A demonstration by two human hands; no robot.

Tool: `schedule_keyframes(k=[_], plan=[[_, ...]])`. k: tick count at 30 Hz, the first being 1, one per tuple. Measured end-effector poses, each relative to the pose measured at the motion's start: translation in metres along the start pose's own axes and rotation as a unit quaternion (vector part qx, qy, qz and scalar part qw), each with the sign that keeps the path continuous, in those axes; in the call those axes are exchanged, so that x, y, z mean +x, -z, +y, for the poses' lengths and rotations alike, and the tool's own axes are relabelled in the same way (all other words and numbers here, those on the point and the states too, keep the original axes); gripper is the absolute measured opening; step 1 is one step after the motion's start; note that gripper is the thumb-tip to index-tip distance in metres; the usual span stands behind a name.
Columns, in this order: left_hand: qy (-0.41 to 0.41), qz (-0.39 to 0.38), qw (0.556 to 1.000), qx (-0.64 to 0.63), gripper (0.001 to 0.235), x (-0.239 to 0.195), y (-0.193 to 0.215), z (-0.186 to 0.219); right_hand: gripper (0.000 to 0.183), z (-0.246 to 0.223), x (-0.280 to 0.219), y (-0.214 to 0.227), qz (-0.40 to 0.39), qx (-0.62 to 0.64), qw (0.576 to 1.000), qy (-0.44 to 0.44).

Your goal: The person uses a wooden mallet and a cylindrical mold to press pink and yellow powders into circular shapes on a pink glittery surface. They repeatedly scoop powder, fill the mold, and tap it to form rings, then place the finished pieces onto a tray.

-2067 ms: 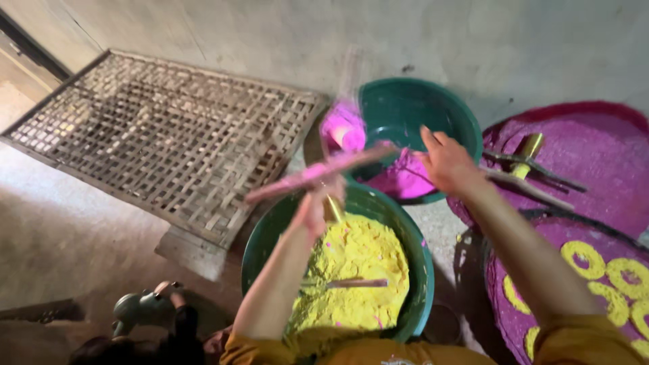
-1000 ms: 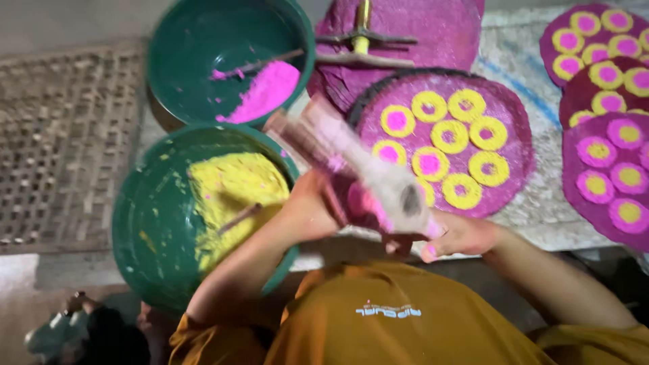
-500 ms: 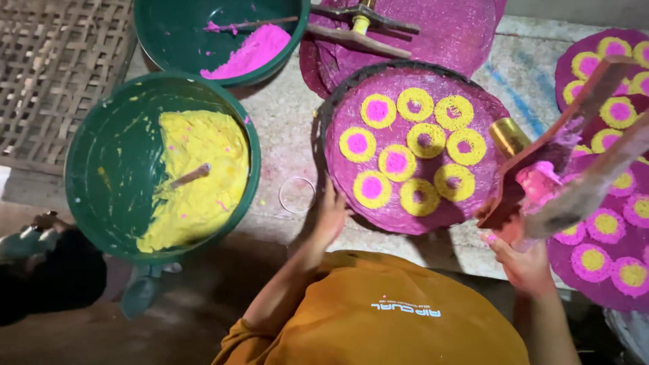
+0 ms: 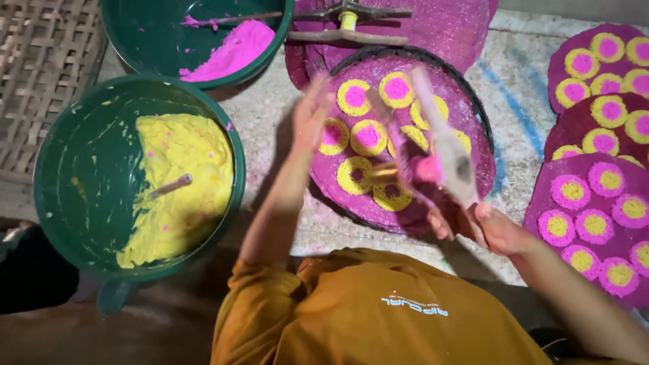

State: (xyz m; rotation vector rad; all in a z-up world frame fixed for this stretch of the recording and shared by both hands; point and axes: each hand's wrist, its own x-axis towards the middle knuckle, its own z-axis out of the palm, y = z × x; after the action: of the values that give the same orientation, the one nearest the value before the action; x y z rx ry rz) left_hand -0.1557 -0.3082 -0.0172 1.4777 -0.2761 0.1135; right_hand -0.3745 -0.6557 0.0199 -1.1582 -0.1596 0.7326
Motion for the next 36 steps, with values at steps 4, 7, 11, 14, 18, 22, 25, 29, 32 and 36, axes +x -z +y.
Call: schedule_keyframes(k=[4, 7, 11, 14, 18, 22, 25, 29, 32, 36], plan=[[0.157, -0.217, 0.713, -0.648, 0.08, -0.037, -0.035, 0.058, 0.081, -0.016, 0.022, -0.017, -0.01, 0.057, 0.982, -0.18], [0.093, -0.233, 0.704, -0.665, 0.068, -0.032, -0.041, 0.076, 0.082, -0.052, 0.039, -0.011, -0.039, -0.062, 0.969, -0.237], [0.057, -0.175, 0.697, -0.693, 0.031, -0.019, -0.043, 0.06, 0.085, -0.091, 0.061, 0.002, -0.009, -0.194, 0.938, -0.287], [0.043, -0.144, 0.685, -0.713, 0.024, -0.008, -0.04, 0.039, 0.083, -0.098, 0.078, -0.004, 0.025, -0.274, 0.919, -0.281], [0.042, -0.143, 0.671, -0.726, 0.025, -0.005, -0.025, 0.019, 0.079, -0.082, 0.092, -0.024, 0.112, -0.318, 0.899, -0.28], [0.045, -0.157, 0.668, -0.726, 0.029, -0.013, -0.024, 0.012, 0.077, -0.072, 0.086, -0.029, 0.087, -0.287, 0.924, -0.239], [0.044, -0.132, 0.668, -0.731, 0.03, -0.013, -0.031, 0.016, 0.076, -0.073, 0.084, -0.022, 0.1, -0.328, 0.904, -0.254], [0.03, -0.161, 0.699, -0.696, 0.031, -0.008, -0.029, 0.03, 0.069, -0.063, 0.086, -0.024, 0.125, -0.455, 0.86, -0.193], [0.045, -0.18, 0.735, -0.652, 0.028, -0.007, -0.024, 0.045, 0.072, -0.058, 0.082, -0.025, 0.016, -0.312, 0.946, -0.087], [0.102, -0.174, 0.733, -0.65, 0.026, -0.03, -0.046, 0.053, 0.079, -0.068, 0.035, -0.012, 0.001, -0.218, 0.956, -0.195]])
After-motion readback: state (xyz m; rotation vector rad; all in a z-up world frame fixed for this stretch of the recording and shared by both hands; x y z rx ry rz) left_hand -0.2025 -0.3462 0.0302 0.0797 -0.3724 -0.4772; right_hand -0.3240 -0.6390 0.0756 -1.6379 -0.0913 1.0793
